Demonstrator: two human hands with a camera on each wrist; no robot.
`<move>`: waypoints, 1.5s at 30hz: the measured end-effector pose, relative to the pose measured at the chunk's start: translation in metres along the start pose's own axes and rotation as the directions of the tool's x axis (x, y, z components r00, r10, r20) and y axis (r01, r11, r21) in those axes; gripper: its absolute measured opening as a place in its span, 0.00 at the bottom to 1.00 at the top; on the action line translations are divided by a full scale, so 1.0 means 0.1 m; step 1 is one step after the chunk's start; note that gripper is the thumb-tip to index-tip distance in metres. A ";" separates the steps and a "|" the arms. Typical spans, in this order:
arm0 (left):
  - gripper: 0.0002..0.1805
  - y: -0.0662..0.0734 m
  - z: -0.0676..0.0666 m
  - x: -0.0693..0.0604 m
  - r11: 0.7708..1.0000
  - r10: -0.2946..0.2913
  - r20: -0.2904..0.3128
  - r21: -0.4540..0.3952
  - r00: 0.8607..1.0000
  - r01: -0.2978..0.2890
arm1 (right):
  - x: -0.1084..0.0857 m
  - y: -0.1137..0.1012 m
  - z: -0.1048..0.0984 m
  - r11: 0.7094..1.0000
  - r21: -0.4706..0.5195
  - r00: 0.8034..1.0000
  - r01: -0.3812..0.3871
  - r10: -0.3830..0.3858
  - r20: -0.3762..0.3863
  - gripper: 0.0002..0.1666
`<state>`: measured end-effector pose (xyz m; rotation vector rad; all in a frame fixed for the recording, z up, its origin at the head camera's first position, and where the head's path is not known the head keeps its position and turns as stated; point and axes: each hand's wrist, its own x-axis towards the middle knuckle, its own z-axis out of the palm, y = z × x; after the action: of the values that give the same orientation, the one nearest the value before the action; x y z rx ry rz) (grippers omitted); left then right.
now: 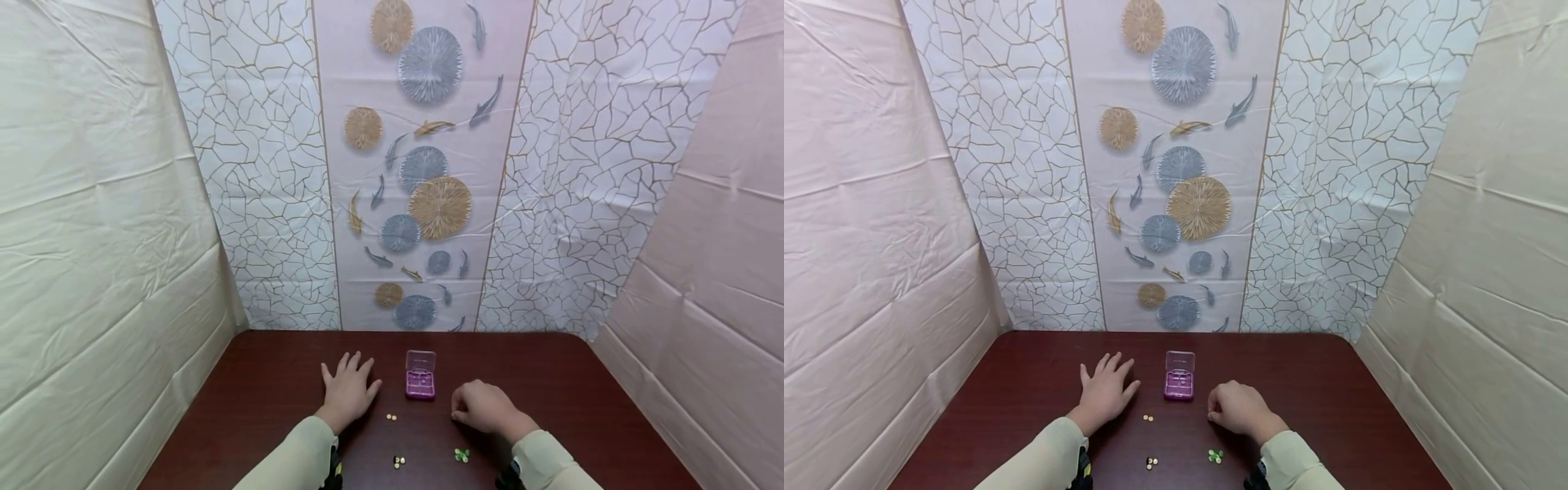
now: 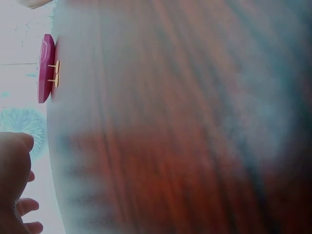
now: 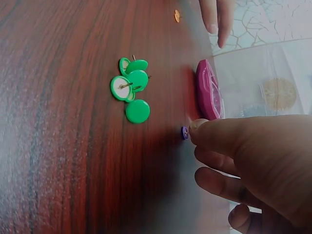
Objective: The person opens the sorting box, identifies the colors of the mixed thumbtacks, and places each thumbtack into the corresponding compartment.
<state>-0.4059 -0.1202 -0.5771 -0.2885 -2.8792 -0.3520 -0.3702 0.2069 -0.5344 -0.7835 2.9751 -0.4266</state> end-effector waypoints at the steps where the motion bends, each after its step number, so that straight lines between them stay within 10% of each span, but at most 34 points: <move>1: 0.32 0.00 -0.01 0.00 1.000 -0.001 0.002 0.002 1.000 0.001 | 0.00 0.00 0.00 1.000 -0.001 1.000 0.000 0.000 0.002 0.15; 45: 0.32 -0.01 0.01 -0.03 1.000 0.010 0.001 0.005 1.000 -0.010 | 0.41 -0.09 -0.20 0.999 -0.037 0.991 0.007 -0.012 -0.132 0.13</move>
<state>-0.4032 -0.1219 -0.5788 -0.3020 -2.8782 -0.3423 -0.4035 0.1846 -0.5111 -0.8033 3.1112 -0.4429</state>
